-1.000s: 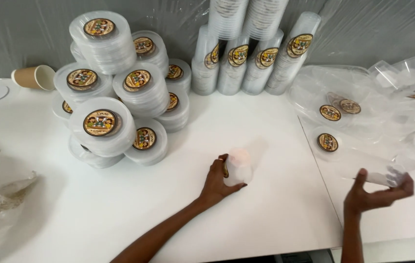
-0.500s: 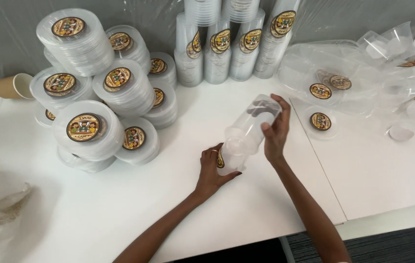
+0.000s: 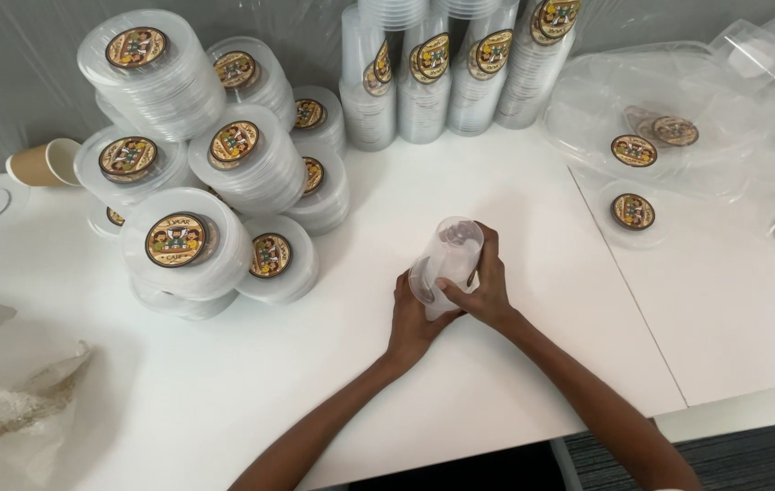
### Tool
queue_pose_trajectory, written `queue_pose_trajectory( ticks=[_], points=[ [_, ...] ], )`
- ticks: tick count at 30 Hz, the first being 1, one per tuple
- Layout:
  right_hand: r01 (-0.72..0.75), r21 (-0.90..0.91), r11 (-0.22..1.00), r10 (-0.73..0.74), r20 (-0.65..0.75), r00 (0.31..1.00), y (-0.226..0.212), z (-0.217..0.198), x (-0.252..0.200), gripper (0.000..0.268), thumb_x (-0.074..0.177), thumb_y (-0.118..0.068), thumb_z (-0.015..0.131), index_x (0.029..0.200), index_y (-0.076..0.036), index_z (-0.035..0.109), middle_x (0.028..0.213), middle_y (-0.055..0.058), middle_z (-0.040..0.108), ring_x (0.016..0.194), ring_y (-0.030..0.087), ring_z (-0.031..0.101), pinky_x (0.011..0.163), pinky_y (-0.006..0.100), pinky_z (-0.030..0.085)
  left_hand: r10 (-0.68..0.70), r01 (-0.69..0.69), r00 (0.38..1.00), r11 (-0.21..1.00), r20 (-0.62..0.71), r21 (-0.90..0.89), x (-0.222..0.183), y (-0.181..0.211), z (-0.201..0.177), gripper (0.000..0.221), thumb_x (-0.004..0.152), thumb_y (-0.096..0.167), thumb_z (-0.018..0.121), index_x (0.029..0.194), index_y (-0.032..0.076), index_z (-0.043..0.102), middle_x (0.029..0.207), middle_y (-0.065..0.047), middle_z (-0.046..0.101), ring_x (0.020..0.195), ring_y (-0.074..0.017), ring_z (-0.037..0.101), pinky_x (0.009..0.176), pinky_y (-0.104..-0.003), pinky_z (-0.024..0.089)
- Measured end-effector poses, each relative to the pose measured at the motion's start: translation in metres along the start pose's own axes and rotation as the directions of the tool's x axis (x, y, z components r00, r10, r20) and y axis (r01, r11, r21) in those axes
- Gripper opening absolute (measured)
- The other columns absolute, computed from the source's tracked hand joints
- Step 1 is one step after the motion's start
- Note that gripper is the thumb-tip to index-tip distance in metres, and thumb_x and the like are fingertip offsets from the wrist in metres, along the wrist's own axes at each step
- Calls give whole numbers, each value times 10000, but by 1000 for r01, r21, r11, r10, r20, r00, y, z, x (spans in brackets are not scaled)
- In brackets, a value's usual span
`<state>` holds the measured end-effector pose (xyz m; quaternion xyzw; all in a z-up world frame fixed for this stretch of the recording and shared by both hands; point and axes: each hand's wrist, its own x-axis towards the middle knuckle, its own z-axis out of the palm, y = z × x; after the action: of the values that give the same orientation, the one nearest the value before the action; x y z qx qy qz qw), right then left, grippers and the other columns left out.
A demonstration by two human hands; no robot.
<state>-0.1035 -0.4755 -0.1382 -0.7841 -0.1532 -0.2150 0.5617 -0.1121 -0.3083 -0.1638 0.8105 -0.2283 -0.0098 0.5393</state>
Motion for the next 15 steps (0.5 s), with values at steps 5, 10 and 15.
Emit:
queue_pose_trajectory(
  ticks=[5, 10, 15],
  points=[
    [-98, -103, 990, 89, -86, 992, 1, 9, -3, 1003, 744, -403, 864, 1425, -12, 241, 1300, 215, 529, 1231, 299, 599, 1009, 444, 548, -37, 36, 999, 999, -33, -35, 3, 12, -7, 903, 749, 271, 913, 1451, 6, 412, 1430, -162, 497, 1356, -341, 439, 1074, -479, 465],
    [97, -178, 979, -74, 133, 988, 9, -2, -1, 1039, 732, -274, 830, 1491, -5, 174, 1398, 262, 383, 1360, 341, 435, 1102, 489, 433, -110, 85, 985, 980, -132, -180, 5, -2, -6, 963, 707, 234, 916, 1436, -27, 344, 1518, -189, 403, 1349, -329, 536, 1085, -434, 525],
    [-35, -98, 995, 81, 509, 857, 4, -22, 18, 1025, 770, -159, 745, 1592, -34, 147, 1557, 199, 419, 1466, 363, 424, 1201, 501, 350, -175, 153, 976, 974, -130, -165, 8, -2, -18, 1151, 652, 256, 944, 1519, -20, 240, 1490, -164, 469, 1362, -323, 545, 1122, -427, 491]
  ],
)
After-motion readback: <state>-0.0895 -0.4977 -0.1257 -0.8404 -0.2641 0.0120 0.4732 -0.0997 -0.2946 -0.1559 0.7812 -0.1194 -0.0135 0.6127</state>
